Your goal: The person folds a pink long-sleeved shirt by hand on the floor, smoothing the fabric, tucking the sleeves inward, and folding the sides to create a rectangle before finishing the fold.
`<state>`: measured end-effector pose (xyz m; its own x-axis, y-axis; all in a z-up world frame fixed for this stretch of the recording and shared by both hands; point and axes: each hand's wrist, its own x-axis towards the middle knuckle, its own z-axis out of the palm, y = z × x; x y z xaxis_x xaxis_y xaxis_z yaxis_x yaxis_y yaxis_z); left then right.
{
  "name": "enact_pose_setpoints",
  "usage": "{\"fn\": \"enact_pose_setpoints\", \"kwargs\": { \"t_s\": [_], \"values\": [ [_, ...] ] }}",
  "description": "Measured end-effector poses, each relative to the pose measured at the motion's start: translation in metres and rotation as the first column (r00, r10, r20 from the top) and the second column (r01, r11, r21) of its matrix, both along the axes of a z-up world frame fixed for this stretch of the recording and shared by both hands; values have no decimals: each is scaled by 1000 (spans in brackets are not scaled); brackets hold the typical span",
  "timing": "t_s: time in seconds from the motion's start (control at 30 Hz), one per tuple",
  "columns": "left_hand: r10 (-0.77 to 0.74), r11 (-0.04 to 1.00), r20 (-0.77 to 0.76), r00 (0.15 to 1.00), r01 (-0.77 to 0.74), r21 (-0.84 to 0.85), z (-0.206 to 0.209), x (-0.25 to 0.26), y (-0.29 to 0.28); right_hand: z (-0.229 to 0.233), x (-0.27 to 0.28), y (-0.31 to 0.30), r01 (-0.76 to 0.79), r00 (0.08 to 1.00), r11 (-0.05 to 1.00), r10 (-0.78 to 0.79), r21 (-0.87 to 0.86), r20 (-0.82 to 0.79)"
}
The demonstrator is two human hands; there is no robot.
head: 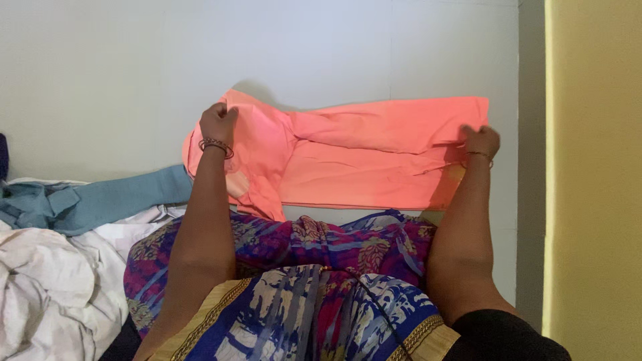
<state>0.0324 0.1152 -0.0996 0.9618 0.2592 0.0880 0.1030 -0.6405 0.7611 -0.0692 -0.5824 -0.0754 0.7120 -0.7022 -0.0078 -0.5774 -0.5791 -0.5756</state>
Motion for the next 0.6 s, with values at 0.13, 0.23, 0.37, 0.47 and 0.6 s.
{"fn": "enact_pose_setpoints", "kwargs": {
  "t_s": [0.13,0.23,0.37,0.47,0.6],
  "values": [
    [143,968,85,986,-122,-221,-4,16,23,15,7,3,114,881,862,-318,494,351],
    [26,992,-417,909,27,120,-8,-9,48,14,1,-6,87,862,811,-352,578,365],
    [26,948,-680,732,197,248,36,-17,39,3,0,-12,175,984,955,-162,241,-73],
    [116,954,-526,843,53,295,75,-18,19,8,-4,-2,78,988,976,-49,203,-144],
    [76,968,-193,978,-26,249,66,-5,-2,16,3,10,-6,1000,952,-2,306,27]
  ]
}}
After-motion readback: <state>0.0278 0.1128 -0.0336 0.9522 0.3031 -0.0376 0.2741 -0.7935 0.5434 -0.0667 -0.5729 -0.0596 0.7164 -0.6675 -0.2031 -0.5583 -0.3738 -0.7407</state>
